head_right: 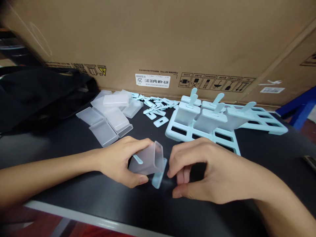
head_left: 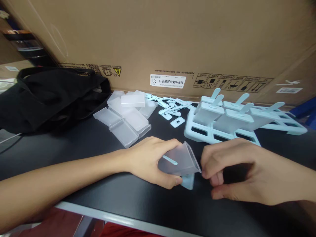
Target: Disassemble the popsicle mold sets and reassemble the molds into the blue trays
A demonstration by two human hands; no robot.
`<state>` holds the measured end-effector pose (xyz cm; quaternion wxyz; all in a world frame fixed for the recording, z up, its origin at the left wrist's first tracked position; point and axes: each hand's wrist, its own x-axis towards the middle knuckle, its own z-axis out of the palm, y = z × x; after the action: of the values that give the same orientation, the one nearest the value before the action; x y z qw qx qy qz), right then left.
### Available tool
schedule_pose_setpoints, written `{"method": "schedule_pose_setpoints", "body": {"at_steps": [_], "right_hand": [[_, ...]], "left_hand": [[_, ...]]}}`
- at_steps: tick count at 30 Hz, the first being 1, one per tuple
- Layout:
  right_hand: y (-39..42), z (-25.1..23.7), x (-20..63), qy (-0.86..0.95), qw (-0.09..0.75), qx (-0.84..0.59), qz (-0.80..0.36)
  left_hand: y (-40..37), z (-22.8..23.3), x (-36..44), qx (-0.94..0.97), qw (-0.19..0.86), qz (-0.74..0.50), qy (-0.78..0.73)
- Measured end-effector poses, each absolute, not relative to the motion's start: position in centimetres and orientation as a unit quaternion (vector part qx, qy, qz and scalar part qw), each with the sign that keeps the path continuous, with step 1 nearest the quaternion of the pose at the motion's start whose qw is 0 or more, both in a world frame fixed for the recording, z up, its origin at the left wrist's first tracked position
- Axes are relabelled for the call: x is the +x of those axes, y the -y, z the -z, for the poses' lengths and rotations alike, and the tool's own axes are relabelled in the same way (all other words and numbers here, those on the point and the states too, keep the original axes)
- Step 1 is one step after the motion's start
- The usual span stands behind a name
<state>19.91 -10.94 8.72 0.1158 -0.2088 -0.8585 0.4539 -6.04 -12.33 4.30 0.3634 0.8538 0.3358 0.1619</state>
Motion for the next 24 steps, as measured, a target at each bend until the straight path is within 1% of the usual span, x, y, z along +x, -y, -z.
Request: {"method": "schedule_pose_setpoints", "body": {"at_steps": [8,14,17,21,24], "right_hand": [[10.5,-7.1,18.6,0.904,0.139,-0.233,-0.329],[11.1,-6.3,17.7,0.925,0.095,-0.263,-0.259],[11.8,-5.6,16.6,0.932,0.091,-0.281,-0.212],[12.3,-5.2,15.8,0.929,0.1,-0.294,-0.2],[12.1,-5.4,16.4,0.927,0.122,-0.289,-0.208]], "left_hand": [[12.4,-4.1,-6.1,0.846,0.349,-0.19,-0.355],[12.2,-4.3,-6.3,0.805,0.365,-0.25,-0.396],[12.1,-4.3,-6.3,0.8,0.359,-0.264,-0.402],[12.1,-4.2,-6.2,0.793,0.355,-0.275,-0.412],[12.1,-4.2,-6.3,0.794,0.348,-0.276,-0.415]]}}
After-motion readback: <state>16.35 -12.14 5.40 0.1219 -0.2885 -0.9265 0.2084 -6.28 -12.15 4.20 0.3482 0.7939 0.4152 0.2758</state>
